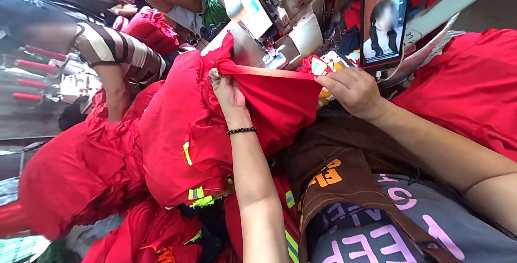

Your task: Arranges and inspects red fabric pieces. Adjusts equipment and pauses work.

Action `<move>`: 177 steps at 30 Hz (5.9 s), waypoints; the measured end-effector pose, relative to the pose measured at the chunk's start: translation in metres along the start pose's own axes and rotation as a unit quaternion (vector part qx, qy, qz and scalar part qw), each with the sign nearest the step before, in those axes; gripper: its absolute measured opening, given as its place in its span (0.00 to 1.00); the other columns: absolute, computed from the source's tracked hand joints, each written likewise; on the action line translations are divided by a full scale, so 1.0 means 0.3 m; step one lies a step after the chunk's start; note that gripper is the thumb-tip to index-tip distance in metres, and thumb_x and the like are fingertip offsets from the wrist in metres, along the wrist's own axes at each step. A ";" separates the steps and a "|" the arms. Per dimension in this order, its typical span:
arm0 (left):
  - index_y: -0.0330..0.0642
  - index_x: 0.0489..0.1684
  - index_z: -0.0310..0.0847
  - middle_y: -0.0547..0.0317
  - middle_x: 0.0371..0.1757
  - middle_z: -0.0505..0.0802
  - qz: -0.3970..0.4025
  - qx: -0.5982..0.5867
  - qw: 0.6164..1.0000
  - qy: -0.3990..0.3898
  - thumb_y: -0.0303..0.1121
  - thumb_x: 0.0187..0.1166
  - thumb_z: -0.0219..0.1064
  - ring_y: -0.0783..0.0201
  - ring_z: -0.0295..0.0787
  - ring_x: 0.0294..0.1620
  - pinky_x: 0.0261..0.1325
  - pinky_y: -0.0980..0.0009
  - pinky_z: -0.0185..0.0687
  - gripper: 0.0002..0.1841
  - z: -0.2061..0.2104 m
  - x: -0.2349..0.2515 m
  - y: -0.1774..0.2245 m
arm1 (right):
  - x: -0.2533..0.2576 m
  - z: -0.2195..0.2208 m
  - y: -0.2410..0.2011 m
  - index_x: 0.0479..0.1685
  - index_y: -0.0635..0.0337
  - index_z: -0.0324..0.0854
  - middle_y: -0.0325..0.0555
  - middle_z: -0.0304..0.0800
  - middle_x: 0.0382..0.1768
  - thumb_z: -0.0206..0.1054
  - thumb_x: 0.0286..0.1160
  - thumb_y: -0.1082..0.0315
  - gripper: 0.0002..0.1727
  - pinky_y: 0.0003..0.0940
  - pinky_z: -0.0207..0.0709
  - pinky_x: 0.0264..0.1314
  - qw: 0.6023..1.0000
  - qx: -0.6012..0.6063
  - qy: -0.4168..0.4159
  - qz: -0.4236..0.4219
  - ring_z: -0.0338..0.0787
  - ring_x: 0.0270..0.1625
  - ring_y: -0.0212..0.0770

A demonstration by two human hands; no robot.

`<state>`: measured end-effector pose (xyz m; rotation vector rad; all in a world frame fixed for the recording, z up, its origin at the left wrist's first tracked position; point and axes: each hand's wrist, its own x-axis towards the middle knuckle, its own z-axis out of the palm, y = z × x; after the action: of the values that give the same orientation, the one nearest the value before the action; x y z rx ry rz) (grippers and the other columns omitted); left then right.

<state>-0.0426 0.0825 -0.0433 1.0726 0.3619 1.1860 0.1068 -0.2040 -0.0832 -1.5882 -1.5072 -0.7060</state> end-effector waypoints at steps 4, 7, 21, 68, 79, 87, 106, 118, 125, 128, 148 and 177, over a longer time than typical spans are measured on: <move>0.47 0.42 0.73 0.61 0.39 0.90 0.034 -0.020 0.999 -0.011 0.17 0.83 0.54 0.65 0.89 0.47 0.57 0.63 0.87 0.11 0.067 0.116 0.024 | 0.118 0.033 0.040 0.57 0.63 0.88 0.58 0.92 0.38 0.58 0.84 0.78 0.14 0.48 0.85 0.54 0.999 -0.025 0.018 -0.036 0.93 0.45 0.56; 0.46 0.46 0.69 0.62 0.40 0.87 0.024 0.013 0.999 0.028 0.14 0.82 0.52 0.67 0.87 0.46 0.54 0.66 0.87 0.13 0.084 0.162 0.000 | 0.154 0.079 0.063 0.56 0.64 0.88 0.58 0.93 0.40 0.58 0.83 0.78 0.14 0.49 0.84 0.54 0.998 -0.031 0.005 -0.045 0.93 0.45 0.58; 0.47 0.45 0.68 0.64 0.38 0.87 -0.015 0.034 0.998 0.044 0.13 0.81 0.52 0.70 0.87 0.42 0.50 0.71 0.87 0.13 0.005 0.183 -0.080 | 0.159 0.147 0.098 0.54 0.65 0.88 0.58 0.89 0.35 0.57 0.83 0.79 0.14 0.49 0.83 0.50 0.999 -0.022 -0.036 -0.020 0.90 0.40 0.59; 0.45 0.84 0.72 0.53 0.89 0.72 0.087 0.717 0.644 -0.253 0.36 0.92 0.50 0.46 0.57 0.93 0.92 0.39 0.40 0.23 0.232 -0.219 0.083 | 0.130 0.058 0.046 0.44 0.62 0.86 0.36 0.91 0.32 0.64 0.82 0.72 0.06 0.23 0.86 0.36 0.642 0.529 -0.244 0.499 0.89 0.31 0.27; 0.41 0.84 0.71 0.54 0.89 0.72 0.044 0.715 0.635 -0.289 0.40 0.91 0.46 0.51 0.58 0.93 0.92 0.41 0.44 0.26 0.220 -0.071 0.033 | 0.153 0.055 0.028 0.55 0.66 0.82 0.41 0.94 0.28 0.62 0.82 0.78 0.09 0.21 0.84 0.25 0.610 0.575 -0.221 0.498 0.89 0.22 0.28; 0.37 0.80 0.75 0.49 0.87 0.75 0.067 0.704 0.628 -0.325 0.44 0.91 0.45 0.50 0.57 0.93 0.92 0.43 0.43 0.28 0.181 0.030 -0.011 | 0.171 0.081 -0.002 0.52 0.69 0.82 0.42 0.93 0.28 0.61 0.82 0.79 0.08 0.22 0.86 0.30 0.633 0.568 -0.197 0.489 0.91 0.24 0.29; 0.37 0.74 0.81 0.51 0.79 0.84 0.172 0.718 0.664 -0.118 0.36 0.87 0.58 0.51 0.72 0.86 0.90 0.44 0.55 0.21 0.244 -0.311 -0.027 | 0.165 0.116 -0.090 0.74 0.54 0.74 0.44 0.92 0.32 0.69 0.73 0.81 0.28 0.23 0.84 0.24 0.727 0.508 -0.109 0.449 0.89 0.24 0.33; 0.42 0.83 0.72 0.55 0.90 0.71 0.061 0.718 0.652 -0.236 0.42 0.91 0.50 0.51 0.57 0.93 0.93 0.45 0.49 0.26 0.254 -0.131 0.041 | 0.249 0.214 -0.039 0.66 0.61 0.82 0.44 0.94 0.37 0.66 0.80 0.76 0.17 0.27 0.87 0.26 0.809 0.432 -0.068 0.392 0.90 0.27 0.33; 0.36 0.79 0.77 0.46 0.85 0.77 -0.021 0.768 0.607 -0.204 0.37 0.87 0.50 0.46 0.67 0.89 0.89 0.44 0.56 0.25 0.316 0.038 -0.009 | 0.260 0.252 0.003 0.59 0.62 0.89 0.40 0.95 0.34 0.62 0.84 0.66 0.15 0.27 0.88 0.36 0.828 0.374 -0.082 0.410 0.90 0.28 0.28; 0.35 0.81 0.74 0.45 0.86 0.75 -0.034 0.772 0.605 -0.192 0.36 0.88 0.49 0.45 0.64 0.90 0.89 0.44 0.55 0.25 0.321 0.070 -0.019 | 0.241 0.258 0.009 0.59 0.58 0.90 0.39 0.95 0.37 0.64 0.85 0.65 0.14 0.26 0.88 0.38 0.847 0.349 -0.077 0.394 0.90 0.30 0.28; 0.23 0.44 0.87 0.29 0.47 0.92 0.060 0.616 0.774 0.131 0.30 0.74 0.73 0.36 0.89 0.51 0.59 0.40 0.80 0.14 0.107 -0.059 0.043 | 0.328 0.263 -0.079 0.66 0.59 0.88 0.48 0.92 0.64 0.62 0.82 0.71 0.18 0.36 0.78 0.77 0.927 0.273 -0.131 0.222 0.89 0.70 0.40; 0.42 0.55 0.91 0.49 0.62 0.94 0.300 0.542 0.758 -0.205 0.37 0.83 0.62 0.47 0.81 0.76 0.86 0.49 0.60 0.14 0.175 -0.395 -0.017 | 0.251 0.034 -0.042 0.39 0.68 0.87 0.61 0.90 0.40 0.67 0.81 0.66 0.11 0.62 0.84 0.48 0.908 0.189 -0.346 0.142 0.93 0.46 0.60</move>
<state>-0.0478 -0.0466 -0.0556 2.5790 0.3647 1.2181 0.1026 -0.1563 -0.0226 -1.7768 -1.6999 0.3557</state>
